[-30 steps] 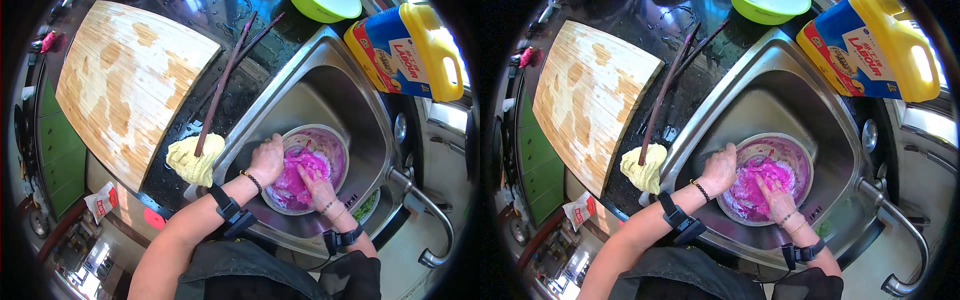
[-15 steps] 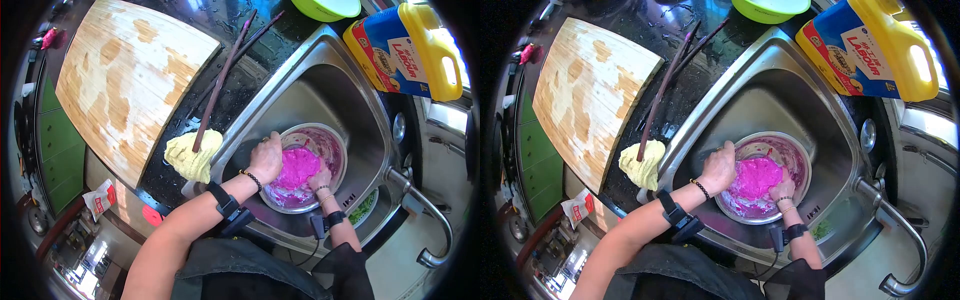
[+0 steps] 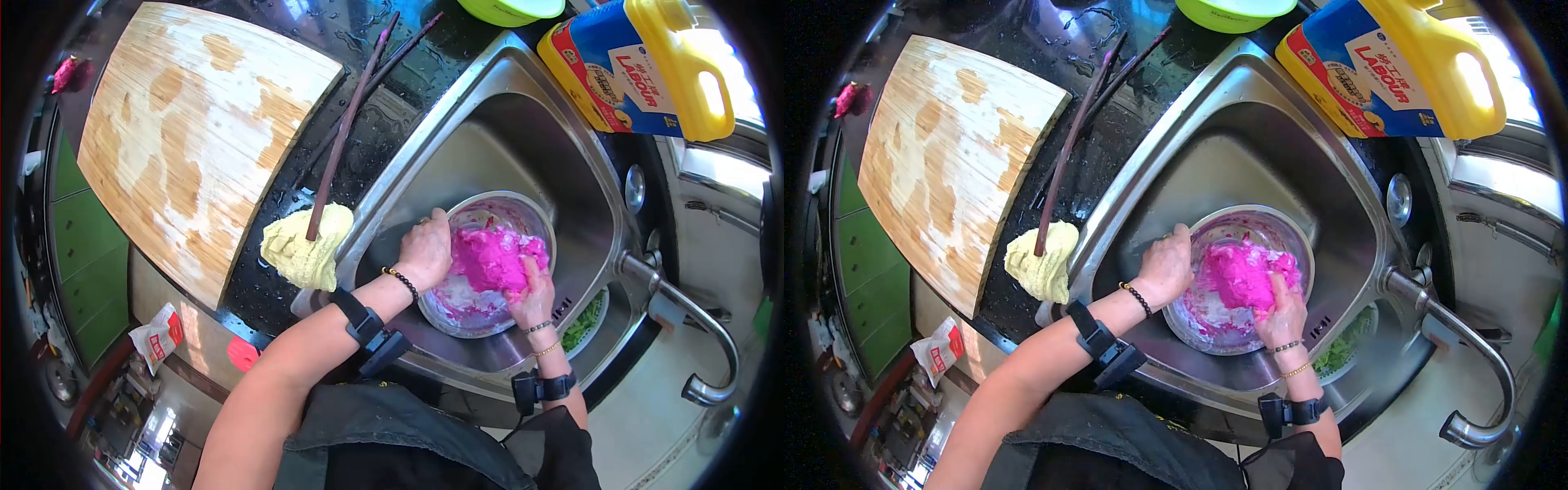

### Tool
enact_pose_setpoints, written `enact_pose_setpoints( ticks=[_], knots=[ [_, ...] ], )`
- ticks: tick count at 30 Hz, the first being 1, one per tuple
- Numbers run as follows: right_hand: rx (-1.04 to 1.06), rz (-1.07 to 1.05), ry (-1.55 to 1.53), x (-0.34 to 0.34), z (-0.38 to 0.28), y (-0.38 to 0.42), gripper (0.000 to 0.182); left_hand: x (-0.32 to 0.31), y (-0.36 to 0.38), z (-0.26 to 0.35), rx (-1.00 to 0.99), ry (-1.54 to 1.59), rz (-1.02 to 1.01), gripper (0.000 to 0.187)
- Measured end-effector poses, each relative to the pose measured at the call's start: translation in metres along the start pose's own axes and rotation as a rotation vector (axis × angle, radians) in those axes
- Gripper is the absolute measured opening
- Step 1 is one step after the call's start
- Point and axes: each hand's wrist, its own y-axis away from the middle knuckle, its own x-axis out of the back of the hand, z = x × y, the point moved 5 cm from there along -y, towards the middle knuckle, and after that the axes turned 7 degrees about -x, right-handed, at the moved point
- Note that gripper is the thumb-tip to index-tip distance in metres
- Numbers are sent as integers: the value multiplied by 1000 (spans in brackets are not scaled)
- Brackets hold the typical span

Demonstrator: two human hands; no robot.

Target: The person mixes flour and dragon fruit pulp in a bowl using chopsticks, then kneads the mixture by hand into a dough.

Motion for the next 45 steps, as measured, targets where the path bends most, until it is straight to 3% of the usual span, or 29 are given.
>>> enact_pose_setpoints(
  ticks=[2,6,10,11,12,14,20,22,25,29,31,35,37,45],
  knots=[
    [226,-97,356,5,-22,-2,60,2,0,2,-14,-3,-1,22],
    [318,-197,196,0,-54,10,53,0,-1,3,-8,-16,-27,20],
    [321,-309,331,-41,-43,17,46,-2,-1,1,17,0,6,21],
    [439,-208,347,-43,-54,18,39,-2,-1,1,20,27,36,23],
    [436,-208,347,-53,-53,19,39,-3,-2,2,19,27,33,23],
    [291,-425,469,-95,-35,22,36,-3,-1,0,12,44,39,21],
    [161,-495,431,-109,-27,0,24,-5,-2,-1,-6,52,49,20],
    [-14,-625,552,-113,-28,-9,21,-7,-1,-1,-14,44,52,20],
    [-149,-629,623,-116,-36,-20,22,-6,-3,-2,-1,42,29,20],
    [-188,-636,620,-133,-24,-32,24,-3,-1,1,-2,-49,-50,16],
    [-89,-718,660,-132,-24,-36,26,-4,-3,3,6,-66,-62,17],
    [7,-675,684,-141,-4,-36,26,-4,-2,2,15,-28,-29,20],
    [92,-479,492,-136,-5,-33,25,-2,-1,4,12,-21,-55,25],
    [206,-375,342,-120,-6,3,25,-5,-4,-2,-13,-87,-44,26]
  ],
)
